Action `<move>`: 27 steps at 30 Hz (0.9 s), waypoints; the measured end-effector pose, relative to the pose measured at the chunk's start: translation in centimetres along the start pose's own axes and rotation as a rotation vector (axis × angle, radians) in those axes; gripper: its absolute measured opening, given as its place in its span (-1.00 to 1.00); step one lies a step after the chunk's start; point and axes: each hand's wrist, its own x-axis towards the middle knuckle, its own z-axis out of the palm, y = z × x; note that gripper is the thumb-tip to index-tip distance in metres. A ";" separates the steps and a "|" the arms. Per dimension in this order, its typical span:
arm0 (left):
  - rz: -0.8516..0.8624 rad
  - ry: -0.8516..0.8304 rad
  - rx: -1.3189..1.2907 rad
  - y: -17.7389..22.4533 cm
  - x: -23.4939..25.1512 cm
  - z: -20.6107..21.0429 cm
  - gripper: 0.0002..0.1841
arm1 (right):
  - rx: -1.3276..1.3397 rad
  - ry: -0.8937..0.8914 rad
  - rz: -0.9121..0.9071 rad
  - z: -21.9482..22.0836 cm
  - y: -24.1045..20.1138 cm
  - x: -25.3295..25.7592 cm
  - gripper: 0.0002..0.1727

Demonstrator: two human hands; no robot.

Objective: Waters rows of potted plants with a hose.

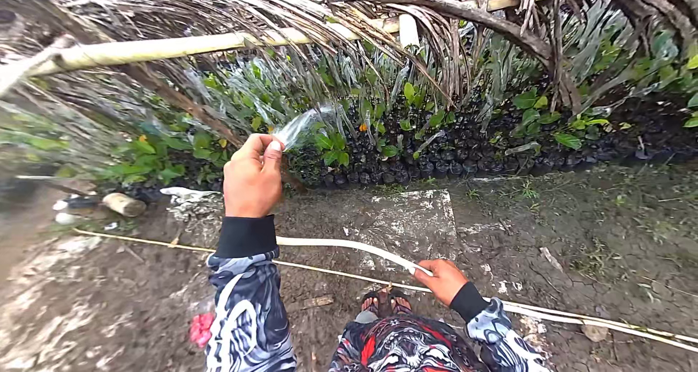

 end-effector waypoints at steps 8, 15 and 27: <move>0.009 0.036 -0.040 -0.3 -0.4 -0.7 -0.67 | -0.005 0.033 -0.008 0.3 -0.3 -0.5 -0.46; 0.002 0.018 -0.018 0.0 -0.7 -0.9 -0.68 | -0.006 0.022 -0.005 1.0 -0.4 -0.7 -0.46; 0.012 0.001 -0.043 -0.4 -1.4 -1.8 -0.70 | -0.012 0.035 -0.015 1.8 0.0 -1.3 -0.46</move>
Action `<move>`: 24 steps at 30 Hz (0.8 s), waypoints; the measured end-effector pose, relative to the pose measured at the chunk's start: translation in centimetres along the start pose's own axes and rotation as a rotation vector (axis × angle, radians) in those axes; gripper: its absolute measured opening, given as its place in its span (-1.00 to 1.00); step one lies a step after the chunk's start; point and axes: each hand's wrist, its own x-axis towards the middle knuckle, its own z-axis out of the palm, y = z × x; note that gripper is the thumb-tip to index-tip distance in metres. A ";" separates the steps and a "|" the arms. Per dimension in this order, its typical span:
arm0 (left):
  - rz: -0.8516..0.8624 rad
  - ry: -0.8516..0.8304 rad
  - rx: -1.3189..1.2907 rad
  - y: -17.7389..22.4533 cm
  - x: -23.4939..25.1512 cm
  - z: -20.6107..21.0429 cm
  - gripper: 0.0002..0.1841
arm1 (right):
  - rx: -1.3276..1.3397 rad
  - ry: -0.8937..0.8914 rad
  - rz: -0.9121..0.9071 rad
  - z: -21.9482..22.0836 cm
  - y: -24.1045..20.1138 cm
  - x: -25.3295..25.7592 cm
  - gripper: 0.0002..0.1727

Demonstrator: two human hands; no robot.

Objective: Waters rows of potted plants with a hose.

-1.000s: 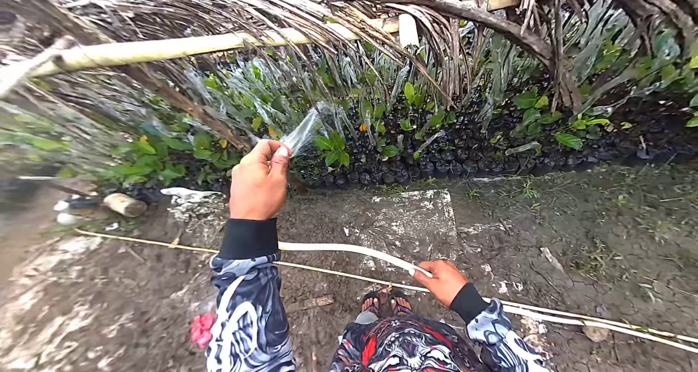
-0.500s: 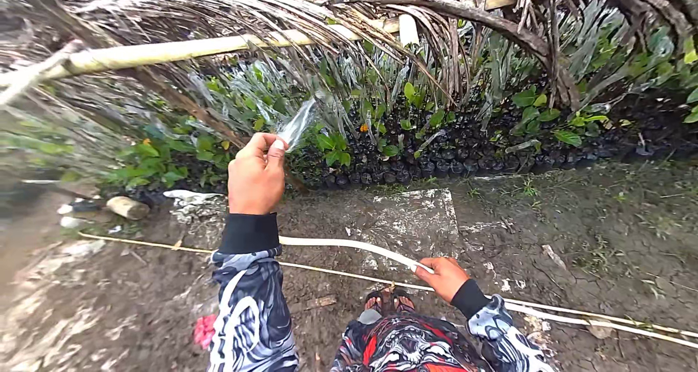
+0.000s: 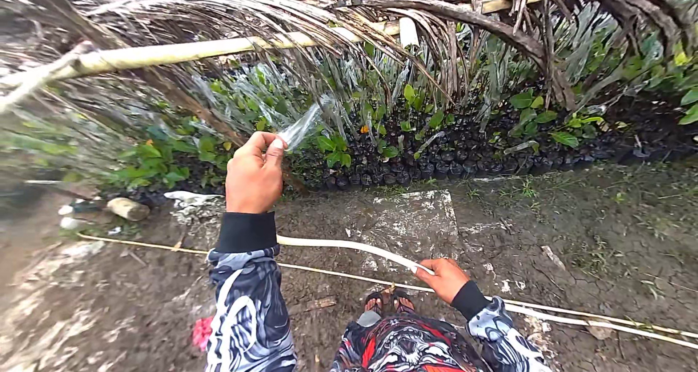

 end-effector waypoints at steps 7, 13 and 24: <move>0.016 -0.010 -0.021 -0.3 -0.3 -0.2 -0.70 | 0.007 0.002 0.015 0.4 0.1 -0.3 -0.45; 0.002 0.000 -0.044 -0.7 -0.6 -0.1 -0.71 | 0.011 0.002 -0.008 0.6 0.3 -0.4 -0.45; -0.041 0.045 0.003 -1.7 -2.2 0.4 -0.70 | -0.016 -0.019 -0.005 0.9 0.5 -0.4 -0.46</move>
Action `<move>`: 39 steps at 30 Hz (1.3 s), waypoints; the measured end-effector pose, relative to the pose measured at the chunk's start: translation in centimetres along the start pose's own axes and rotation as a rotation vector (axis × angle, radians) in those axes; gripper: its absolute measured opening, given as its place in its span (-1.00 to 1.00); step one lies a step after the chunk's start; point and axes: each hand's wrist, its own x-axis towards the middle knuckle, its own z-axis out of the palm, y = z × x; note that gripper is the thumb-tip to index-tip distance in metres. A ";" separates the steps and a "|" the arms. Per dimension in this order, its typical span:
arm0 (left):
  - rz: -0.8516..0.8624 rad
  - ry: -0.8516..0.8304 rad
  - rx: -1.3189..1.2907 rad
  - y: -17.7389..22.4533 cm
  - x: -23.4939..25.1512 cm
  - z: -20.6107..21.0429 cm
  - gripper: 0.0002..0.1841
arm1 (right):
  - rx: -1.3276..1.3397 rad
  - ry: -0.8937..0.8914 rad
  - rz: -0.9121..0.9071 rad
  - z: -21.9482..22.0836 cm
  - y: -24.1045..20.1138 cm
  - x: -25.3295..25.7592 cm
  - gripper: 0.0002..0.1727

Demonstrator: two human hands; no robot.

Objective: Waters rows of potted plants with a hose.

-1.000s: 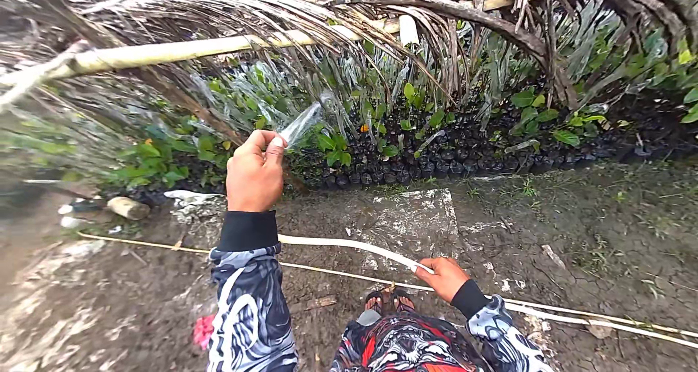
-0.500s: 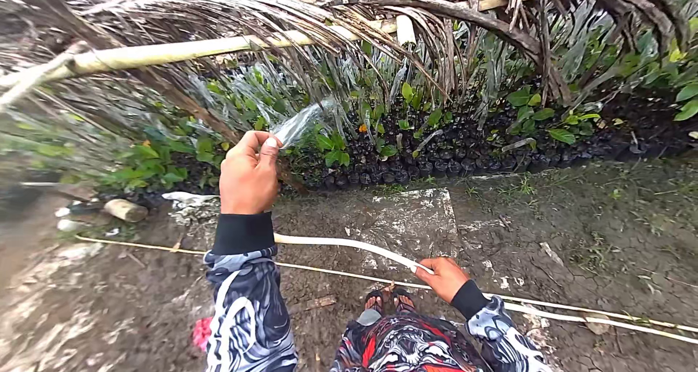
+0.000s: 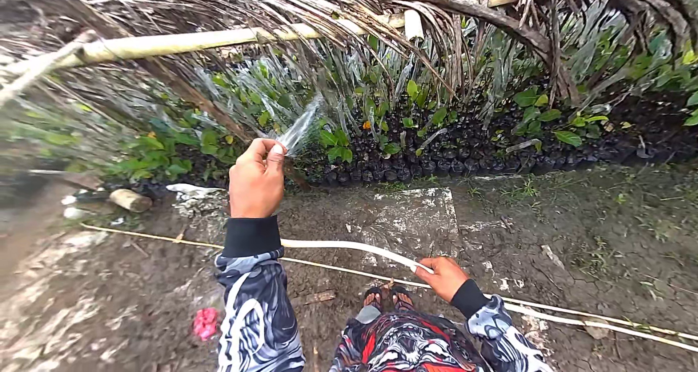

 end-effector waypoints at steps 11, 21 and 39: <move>-0.046 0.055 0.003 -0.5 -1.2 0.3 -0.67 | -0.020 -0.020 -0.015 0.0 0.5 0.3 -0.44; -0.050 0.177 -0.024 -0.2 -2.1 0.3 -0.67 | -0.008 -0.008 -0.008 -0.3 0.9 0.2 -0.44; -0.066 0.170 0.018 0.2 -1.7 0.3 -0.67 | -0.017 -0.025 -0.008 -0.5 1.0 0.6 -0.46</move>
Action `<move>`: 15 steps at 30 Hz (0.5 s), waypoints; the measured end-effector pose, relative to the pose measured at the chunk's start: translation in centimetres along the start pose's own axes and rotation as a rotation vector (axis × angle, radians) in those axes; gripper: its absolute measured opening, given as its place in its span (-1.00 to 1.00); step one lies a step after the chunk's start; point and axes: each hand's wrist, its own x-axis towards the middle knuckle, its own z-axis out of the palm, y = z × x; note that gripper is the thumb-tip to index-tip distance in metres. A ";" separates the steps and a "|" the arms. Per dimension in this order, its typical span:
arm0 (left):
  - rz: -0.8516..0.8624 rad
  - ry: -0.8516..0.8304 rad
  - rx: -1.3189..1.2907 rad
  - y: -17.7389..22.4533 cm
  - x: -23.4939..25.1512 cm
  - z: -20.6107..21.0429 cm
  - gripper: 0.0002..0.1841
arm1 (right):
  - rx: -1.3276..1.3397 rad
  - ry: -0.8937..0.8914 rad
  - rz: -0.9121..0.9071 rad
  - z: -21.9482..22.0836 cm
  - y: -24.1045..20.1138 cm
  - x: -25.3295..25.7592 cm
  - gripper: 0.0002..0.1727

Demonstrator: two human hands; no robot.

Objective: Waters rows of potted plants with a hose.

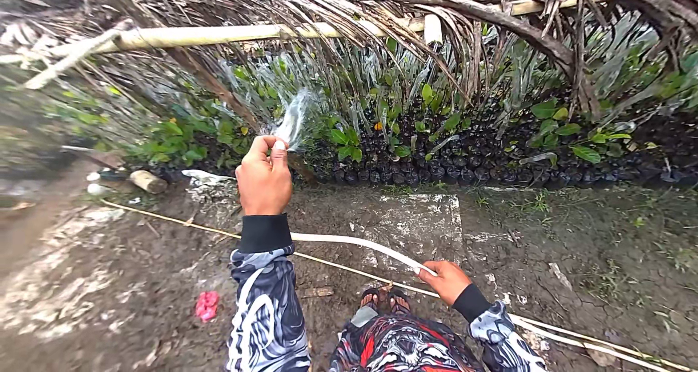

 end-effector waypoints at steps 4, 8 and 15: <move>0.000 0.007 -0.015 0.0 0.1 0.1 -0.66 | -0.005 0.006 -0.001 0.0 -0.2 -0.1 -0.45; 0.017 -0.001 -0.020 -0.3 0.2 0.4 -0.67 | 0.008 0.005 0.005 0.0 -0.3 -0.2 -0.46; 0.038 0.029 -0.061 -1.0 -0.6 0.5 -0.67 | 0.029 0.011 -0.008 0.2 0.8 -0.1 -0.47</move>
